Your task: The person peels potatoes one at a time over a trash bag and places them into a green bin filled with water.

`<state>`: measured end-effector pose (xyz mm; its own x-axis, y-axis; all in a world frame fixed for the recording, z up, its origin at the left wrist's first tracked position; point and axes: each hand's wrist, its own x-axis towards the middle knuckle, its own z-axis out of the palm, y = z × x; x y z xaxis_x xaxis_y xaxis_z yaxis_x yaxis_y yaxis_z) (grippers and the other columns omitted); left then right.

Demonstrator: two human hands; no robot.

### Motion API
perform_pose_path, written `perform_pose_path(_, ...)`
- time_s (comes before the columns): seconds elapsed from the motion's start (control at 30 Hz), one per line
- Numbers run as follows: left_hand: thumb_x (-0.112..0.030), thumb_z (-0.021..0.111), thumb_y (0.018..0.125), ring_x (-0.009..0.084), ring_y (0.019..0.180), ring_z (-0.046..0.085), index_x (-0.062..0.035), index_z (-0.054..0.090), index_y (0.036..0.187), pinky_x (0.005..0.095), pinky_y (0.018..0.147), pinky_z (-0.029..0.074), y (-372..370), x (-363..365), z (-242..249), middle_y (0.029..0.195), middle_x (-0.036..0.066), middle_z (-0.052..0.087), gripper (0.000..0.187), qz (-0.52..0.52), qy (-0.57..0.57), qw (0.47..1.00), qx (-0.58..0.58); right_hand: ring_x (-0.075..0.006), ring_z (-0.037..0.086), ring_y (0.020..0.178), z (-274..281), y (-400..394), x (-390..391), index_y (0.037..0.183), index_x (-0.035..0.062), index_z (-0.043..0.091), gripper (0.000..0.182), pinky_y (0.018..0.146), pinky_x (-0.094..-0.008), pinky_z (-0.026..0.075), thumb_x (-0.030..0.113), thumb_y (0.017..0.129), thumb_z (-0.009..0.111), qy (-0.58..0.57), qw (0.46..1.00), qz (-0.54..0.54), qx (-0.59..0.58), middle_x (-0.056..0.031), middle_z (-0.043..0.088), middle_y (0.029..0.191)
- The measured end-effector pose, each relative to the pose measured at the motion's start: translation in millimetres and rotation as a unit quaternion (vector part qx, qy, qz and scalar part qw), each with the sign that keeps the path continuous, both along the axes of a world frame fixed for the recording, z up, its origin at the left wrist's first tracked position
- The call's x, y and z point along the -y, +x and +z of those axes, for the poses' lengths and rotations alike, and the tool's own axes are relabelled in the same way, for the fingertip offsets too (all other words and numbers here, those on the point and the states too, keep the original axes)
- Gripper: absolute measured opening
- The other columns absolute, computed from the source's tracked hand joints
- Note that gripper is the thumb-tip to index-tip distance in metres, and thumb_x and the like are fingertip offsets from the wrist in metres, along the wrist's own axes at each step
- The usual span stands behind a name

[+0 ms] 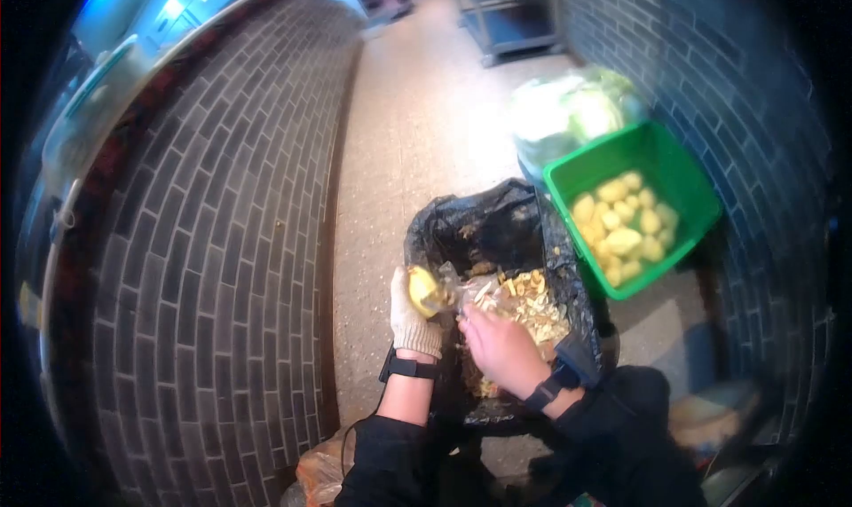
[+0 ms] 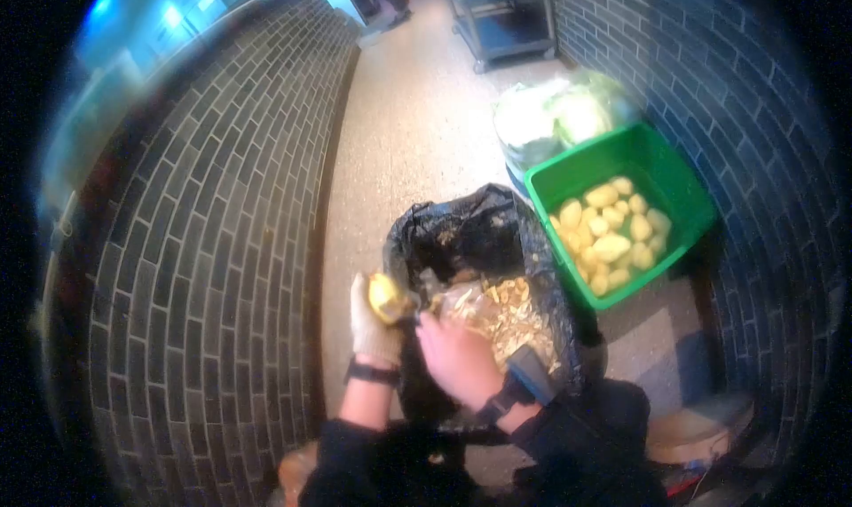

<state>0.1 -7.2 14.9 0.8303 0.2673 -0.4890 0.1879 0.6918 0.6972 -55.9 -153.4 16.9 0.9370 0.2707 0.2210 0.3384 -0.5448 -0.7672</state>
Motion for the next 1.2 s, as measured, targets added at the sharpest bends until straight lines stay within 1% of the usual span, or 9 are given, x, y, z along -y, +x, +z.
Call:
perform_pose_path(0.17, -0.060, 0.045, 0.092, 0.0260, 0.087, 0.063, -0.0133, 0.060, 0.109, 0.0423, 0.078, 0.052, 1.4, -9.6, 16.1, 0.102, 0.006, 0.066, 0.052, 0.033, -0.055, 0.998, 0.023, -0.0399, 0.062, 0.073, -7.5, -10.4, 0.7, 0.109, 0.0018, 0.058, 0.028, 0.063, -0.0462, 0.050, 0.025, 0.097, 0.048, -0.076, 0.989, 0.074, -0.102, -0.0252, 0.063, 0.084)
perform_pose_path(0.37, -0.063, 0.049, 0.090, 0.0250, 0.064, 0.062, -0.0124, 0.058, 0.100, 0.0387, 0.057, 0.052, 1.0, -30.5, -19.9, 0.082, 0.009, 0.066, 0.052, 0.016, -0.223, 0.974, 0.029, -0.0130, 0.056, 0.065, -44.7, 31.2, 50.8, 0.097, 0.0008, 0.057, 0.027, 0.061, -0.0311, 0.048, 0.027, 0.098, 0.051, 0.043, 0.974, 0.100, -0.197, -0.0048, 0.057, 0.071)
perform_pose_path(0.47, -0.046, 0.063, 0.088, 0.0232, 0.064, 0.063, -0.0124, 0.057, 0.100, 0.0364, 0.055, 0.053, -8.9, -27.9, -21.0, 0.082, 0.008, 0.064, 0.036, -0.041, -0.192, 0.978, 0.072, -0.0123, 0.056, 0.064, -95.6, 5.0, 79.8, 0.100, 0.0011, 0.056, 0.025, 0.061, -0.0296, 0.049, 0.026, 0.096, 0.053, 0.035, 0.990, -0.059, -0.120, -0.0043, 0.059, 0.071)
perform_pose_path(0.57, -0.016, 0.076, 0.081, 0.0184, 0.066, 0.064, -0.0123, 0.056, 0.104, 0.0325, 0.051, 0.053, -23.0, -26.8, -6.2, 0.083, 0.004, 0.061, 0.030, -0.037, -0.144, 0.982, 0.119, -0.0190, 0.061, 0.064, -122.4, -33.4, 90.0, 0.111, 0.0017, 0.053, 0.028, 0.063, -0.0337, 0.050, 0.024, 0.093, 0.058, -0.229, 0.972, 0.025, -0.042, -0.0089, 0.061, 0.075)
perform_pose_path(0.63, -0.013, 0.078, 0.079, 0.0175, 0.066, 0.064, -0.0115, 0.056, 0.103, 0.0320, 0.050, 0.053, -39.0, -30.3, 9.0, 0.083, 0.003, 0.061, 0.033, -0.031, -0.111, 0.988, 0.107, -0.0351, 0.058, 0.111, -97.2, -95.2, 61.2, 0.129, 0.0089, 0.056, 0.044, 0.098, -0.0409, 0.045, 0.027, 0.090, 0.065, 0.039, 0.975, -0.215, -0.027, -0.0288, 0.057, 0.122)
perform_pose_path(0.7, -0.013, 0.079, 0.077, 0.0175, 0.066, 0.063, -0.0098, 0.055, 0.103, 0.0322, 0.050, 0.053, -40.4, -28.3, -9.0, 0.083, 0.004, 0.061, 0.035, -0.025, -0.119, 0.986, 0.113, -0.0364, 0.059, 0.109, -128.9, -135.8, 55.1, 0.121, 0.0060, 0.062, 0.030, 0.092, -0.0382, 0.048, 0.021, 0.095, 0.056, -0.218, 0.957, -0.169, -0.091, -0.0266, 0.063, 0.114)
perform_pose_path(0.77, -0.012, 0.080, 0.076, 0.0174, 0.065, 0.063, -0.0080, 0.055, 0.103, 0.0318, 0.050, 0.052, -38.0, -26.2, -19.9, 0.084, 0.005, 0.061, 0.038, -0.017, -0.048, 0.983, 0.178, -0.0383, 0.060, 0.107, -160.4, -152.9, 68.5, 0.118, 0.0041, 0.064, 0.029, 0.091, -0.0388, 0.048, 0.020, 0.096, 0.055, -0.262, 0.953, 0.000, -0.152, -0.0247, 0.064, 0.112)
perform_pose_path(0.83, -0.016, 0.082, 0.074, 0.0170, 0.069, 0.062, -0.0053, 0.053, 0.109, 0.0313, 0.056, 0.053, -52.2, -34.9, 14.0, 0.092, 0.007, 0.061, 0.046, -0.038, -0.094, 0.990, 0.093, -0.0396, 0.060, 0.107, -161.9, -169.2, 54.8, 0.117, 0.0035, 0.064, 0.031, 0.093, -0.0410, 0.047, 0.025, 0.097, 0.053, -0.116, 0.975, -0.108, -0.158, -0.0244, 0.063, 0.115)
perform_pose_path(1.2, -0.020, 0.082, 0.073, 0.0160, 0.070, 0.060, -0.0063, 0.053, 0.110, 0.0306, 0.055, 0.052, -64.5, -44.3, 28.6, 0.091, 0.005, 0.060, 0.048, -0.034, -0.108, 0.988, 0.104, -0.0447, 0.058, 0.099, -195.4, -177.9, 35.7, 0.125, -0.0066, 0.042, 0.046, 0.087, -0.0461, 0.046, 0.027, 0.097, 0.054, -0.180, 0.963, -0.167, -0.111, -0.0323, 0.059, 0.111)
